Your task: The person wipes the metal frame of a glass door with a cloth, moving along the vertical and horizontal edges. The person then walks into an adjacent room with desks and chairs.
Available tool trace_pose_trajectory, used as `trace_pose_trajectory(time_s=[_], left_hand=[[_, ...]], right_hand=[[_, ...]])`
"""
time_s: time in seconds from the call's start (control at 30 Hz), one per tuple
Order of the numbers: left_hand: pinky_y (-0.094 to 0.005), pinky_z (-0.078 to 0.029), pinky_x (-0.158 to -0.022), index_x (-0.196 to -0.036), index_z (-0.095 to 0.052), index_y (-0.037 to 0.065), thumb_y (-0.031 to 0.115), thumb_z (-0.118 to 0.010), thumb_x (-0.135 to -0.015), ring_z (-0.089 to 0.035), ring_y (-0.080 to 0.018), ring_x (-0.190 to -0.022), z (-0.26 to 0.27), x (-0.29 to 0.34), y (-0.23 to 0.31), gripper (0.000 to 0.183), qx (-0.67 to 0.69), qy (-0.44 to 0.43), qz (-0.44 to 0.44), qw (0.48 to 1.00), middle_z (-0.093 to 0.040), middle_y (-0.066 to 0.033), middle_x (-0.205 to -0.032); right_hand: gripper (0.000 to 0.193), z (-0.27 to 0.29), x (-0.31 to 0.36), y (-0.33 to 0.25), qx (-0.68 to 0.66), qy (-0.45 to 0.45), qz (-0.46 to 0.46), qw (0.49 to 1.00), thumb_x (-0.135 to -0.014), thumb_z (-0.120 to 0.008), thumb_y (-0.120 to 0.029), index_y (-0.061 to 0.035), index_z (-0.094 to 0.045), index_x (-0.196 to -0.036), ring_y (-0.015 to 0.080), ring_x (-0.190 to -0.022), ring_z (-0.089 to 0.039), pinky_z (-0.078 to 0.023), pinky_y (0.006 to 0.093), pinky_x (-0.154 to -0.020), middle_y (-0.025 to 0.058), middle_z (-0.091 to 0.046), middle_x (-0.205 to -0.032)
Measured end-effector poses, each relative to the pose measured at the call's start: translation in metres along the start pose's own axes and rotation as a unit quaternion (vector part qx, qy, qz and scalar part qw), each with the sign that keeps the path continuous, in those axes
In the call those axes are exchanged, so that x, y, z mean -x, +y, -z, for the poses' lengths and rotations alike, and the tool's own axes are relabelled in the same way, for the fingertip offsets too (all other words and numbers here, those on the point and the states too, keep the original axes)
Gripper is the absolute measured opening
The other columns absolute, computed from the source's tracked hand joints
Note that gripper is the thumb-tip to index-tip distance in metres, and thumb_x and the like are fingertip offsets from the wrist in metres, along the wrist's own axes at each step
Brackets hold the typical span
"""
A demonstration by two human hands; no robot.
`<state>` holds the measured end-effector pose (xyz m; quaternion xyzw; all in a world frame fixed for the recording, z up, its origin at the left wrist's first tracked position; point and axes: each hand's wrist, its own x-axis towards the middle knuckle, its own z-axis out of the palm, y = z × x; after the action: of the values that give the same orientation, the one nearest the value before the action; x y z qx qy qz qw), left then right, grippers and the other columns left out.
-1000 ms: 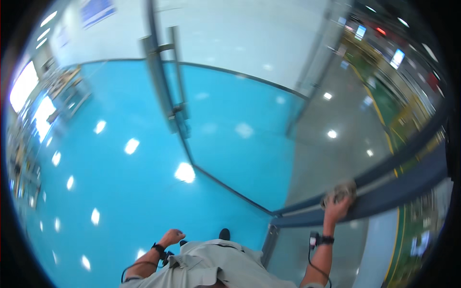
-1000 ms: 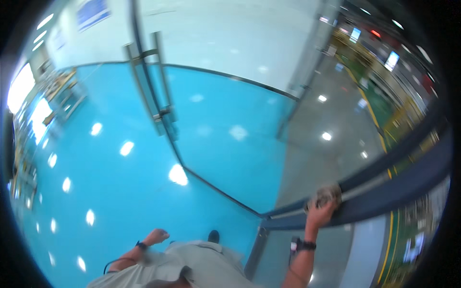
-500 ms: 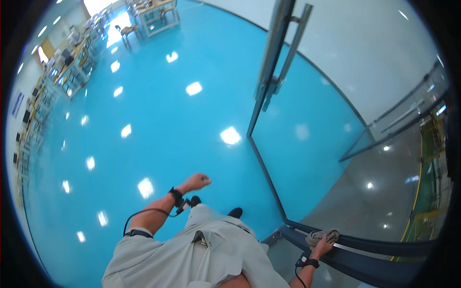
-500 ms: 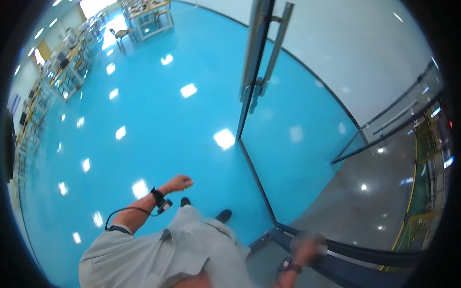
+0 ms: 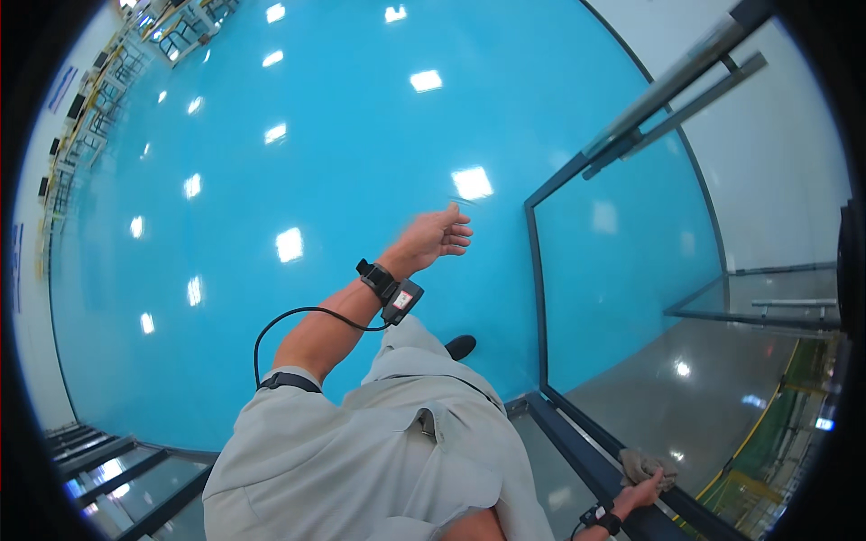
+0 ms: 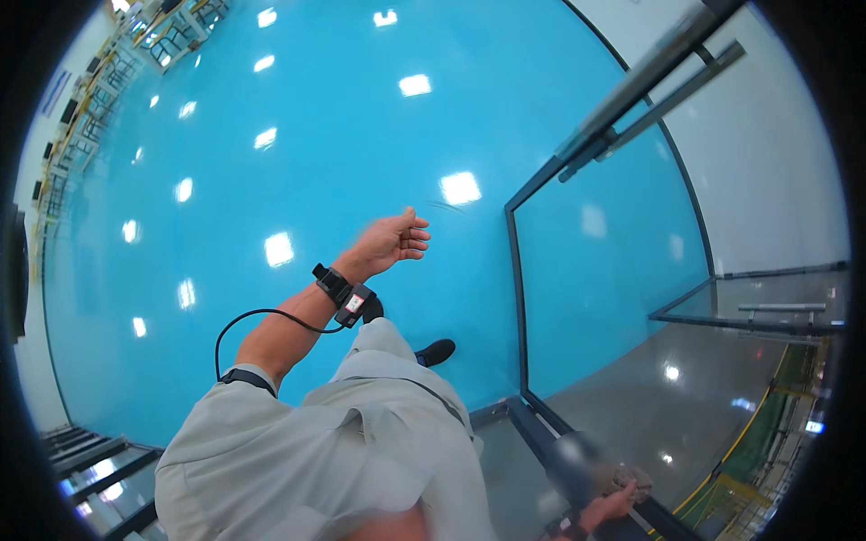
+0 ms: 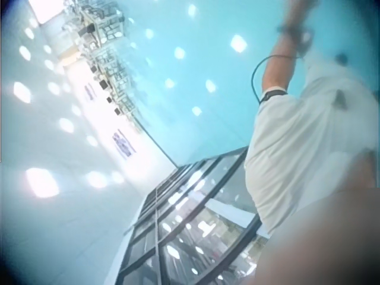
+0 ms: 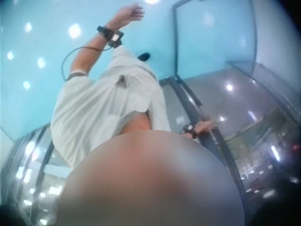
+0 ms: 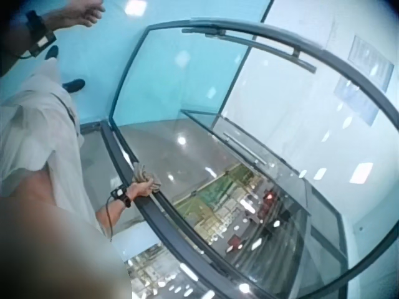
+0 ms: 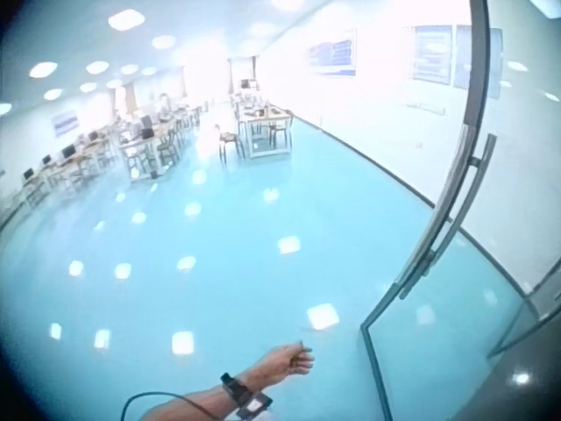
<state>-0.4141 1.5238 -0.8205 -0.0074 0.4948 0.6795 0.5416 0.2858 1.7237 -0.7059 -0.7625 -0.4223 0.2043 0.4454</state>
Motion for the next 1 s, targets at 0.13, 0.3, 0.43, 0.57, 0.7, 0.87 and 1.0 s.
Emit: trace_pose_trajectory(time_s=[0.13, 0.3, 0.43, 0.57, 0.7, 0.87, 1.0], left_hand=[[-0.0323, -0.059, -0.077, -0.120, -0.058, 0.000, 0.045, -0.048, -0.109, -0.066, -0.0173, -0.088, 0.032, -0.009, 0.000, 0.048, 0.019, 0.022, 0.025, 0.999, -0.064, -0.0084, -0.100], [-0.0314, -0.058, -0.074, -0.111, -0.062, 0.000, 0.043, -0.056, -0.105, -0.065, -0.0155, -0.084, 0.095, -0.014, -0.023, 0.044, -0.075, 0.084, 0.023, 0.993, -0.064, -0.0062, -0.096], [-0.0312, -0.057, -0.065, -0.101, -0.070, -0.001, 0.040, -0.063, -0.099, -0.065, -0.0162, -0.076, 0.157, 0.007, -0.048, 0.042, -0.239, 0.106, 0.054, 0.964, -0.069, -0.0086, -0.092], [-0.0318, -0.054, -0.061, -0.099, -0.072, -0.003, 0.037, -0.066, -0.095, -0.063, -0.0148, -0.068, 0.214, 0.039, -0.074, 0.041, -0.314, 0.111, 0.062, 0.941, -0.069, -0.0080, -0.082], [-0.0340, -0.052, -0.057, -0.097, -0.073, -0.003, 0.039, -0.067, -0.093, -0.062, -0.0145, -0.063, 0.260, 0.070, -0.066, 0.042, -0.338, 0.163, 0.067, 0.925, -0.070, -0.0084, -0.076], [-0.0325, -0.058, -0.069, -0.109, -0.072, -0.003, 0.040, -0.066, -0.094, -0.067, -0.0170, -0.078, 0.297, 0.082, -0.032, 0.046, -0.340, 0.210, 0.086, 0.913, -0.072, -0.0111, -0.092], [-0.0327, -0.056, -0.066, -0.105, -0.072, -0.003, 0.040, -0.066, -0.094, -0.066, -0.0166, -0.074, 0.326, 0.077, -0.015, 0.045, -0.309, 0.256, 0.064, 0.914, -0.071, -0.0101, -0.085]], right_hand=[[0.052, 0.016, -0.028, -0.047, -0.044, 0.025, -0.001, 0.999, -0.090, -0.076, -0.033, 0.0115, -0.068, -0.116, 0.0247, -0.099, -0.071, -0.059, 0.0383, -0.088, 0.0158, -0.070, -0.119], [0.053, -0.013, -0.027, -0.114, -0.061, 0.038, 0.098, 0.993, -0.089, -0.077, -0.035, 0.0129, -0.069, -0.110, 0.0236, -0.094, -0.070, -0.060, 0.0389, -0.084, 0.0163, -0.070, -0.116], [0.053, -0.037, -0.048, -0.117, -0.018, 0.070, 0.100, 0.992, -0.090, -0.076, -0.032, 0.0130, -0.066, -0.116, 0.0273, -0.100, -0.069, -0.058, 0.0411, -0.088, 0.0196, -0.069, -0.119], [0.043, -0.066, -0.093, -0.103, -0.013, 0.055, -0.011, 0.998, -0.087, -0.076, -0.026, 0.0082, -0.068, -0.111, 0.0231, -0.097, -0.070, -0.059, 0.0409, -0.088, 0.0134, -0.071, -0.115], [0.045, -0.163, -0.029, -0.140, 0.015, 0.026, 0.071, 0.997, -0.088, -0.076, -0.027, 0.0072, -0.065, -0.115, 0.0242, -0.100, -0.069, -0.057, 0.0411, -0.090, 0.0147, -0.069, -0.117], [0.048, -0.315, 0.079, -0.166, 0.027, -0.097, 0.133, 0.986, -0.089, -0.076, -0.029, 0.0059, -0.063, -0.119, 0.0255, -0.103, -0.068, -0.056, 0.0414, -0.092, 0.0164, -0.068, -0.120], [0.050, -0.447, 0.166, -0.176, 0.048, -0.254, 0.152, 0.954, -0.089, -0.076, -0.030, 0.0049, -0.061, -0.122, 0.0266, -0.106, -0.067, -0.054, 0.0416, -0.094, 0.0178, -0.067, -0.122]])
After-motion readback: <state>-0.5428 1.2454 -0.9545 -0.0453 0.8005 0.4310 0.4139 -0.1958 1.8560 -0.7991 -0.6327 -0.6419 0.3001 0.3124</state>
